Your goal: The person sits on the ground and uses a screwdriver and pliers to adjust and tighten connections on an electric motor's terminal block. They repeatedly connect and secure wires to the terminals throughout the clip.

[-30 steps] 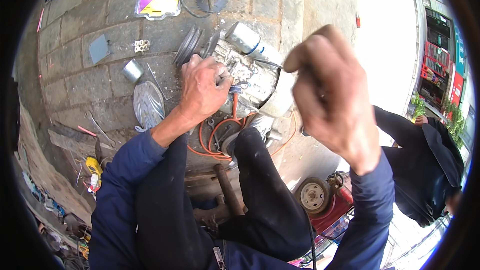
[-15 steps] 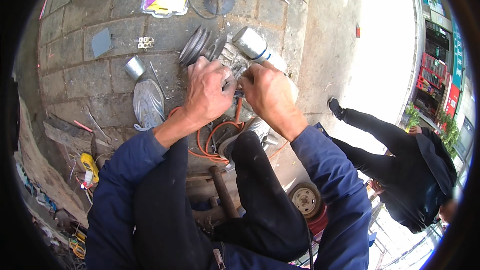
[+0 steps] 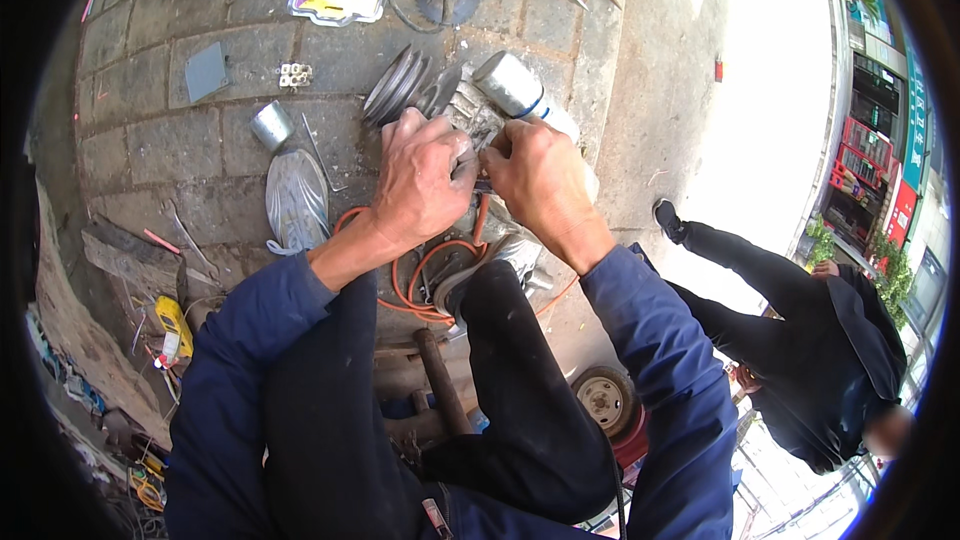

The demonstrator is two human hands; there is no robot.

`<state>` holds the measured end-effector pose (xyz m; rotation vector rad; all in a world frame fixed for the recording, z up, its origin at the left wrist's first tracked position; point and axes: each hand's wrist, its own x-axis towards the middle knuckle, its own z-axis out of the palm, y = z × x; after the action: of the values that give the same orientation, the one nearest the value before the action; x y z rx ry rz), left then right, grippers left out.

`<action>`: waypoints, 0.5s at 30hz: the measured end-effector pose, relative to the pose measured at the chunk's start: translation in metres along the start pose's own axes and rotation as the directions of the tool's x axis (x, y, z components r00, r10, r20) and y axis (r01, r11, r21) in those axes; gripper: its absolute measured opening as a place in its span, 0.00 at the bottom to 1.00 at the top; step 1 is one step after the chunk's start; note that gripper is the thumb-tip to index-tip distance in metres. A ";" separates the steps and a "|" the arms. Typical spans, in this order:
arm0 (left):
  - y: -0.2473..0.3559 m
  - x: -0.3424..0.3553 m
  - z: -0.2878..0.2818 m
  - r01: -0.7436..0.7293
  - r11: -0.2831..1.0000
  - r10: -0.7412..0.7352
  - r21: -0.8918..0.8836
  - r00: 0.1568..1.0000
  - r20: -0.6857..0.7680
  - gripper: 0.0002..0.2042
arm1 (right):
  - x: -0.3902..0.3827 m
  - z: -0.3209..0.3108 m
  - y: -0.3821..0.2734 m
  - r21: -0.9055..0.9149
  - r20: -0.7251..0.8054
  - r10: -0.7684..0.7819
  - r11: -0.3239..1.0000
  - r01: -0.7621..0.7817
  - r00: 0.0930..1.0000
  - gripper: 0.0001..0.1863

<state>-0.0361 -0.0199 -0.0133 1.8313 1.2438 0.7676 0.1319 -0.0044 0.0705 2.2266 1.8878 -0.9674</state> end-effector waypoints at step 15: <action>0.000 -0.001 0.002 -0.003 1.000 0.003 -0.005 1.000 -0.022 0.03 | -0.015 0.021 0.008 0.090 -0.178 -0.048 0.994 0.065 0.983 0.10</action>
<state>-0.0352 -0.0213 -0.0145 1.8262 1.2521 0.7934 0.1298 -0.0282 0.0588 2.3978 2.0283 -0.9153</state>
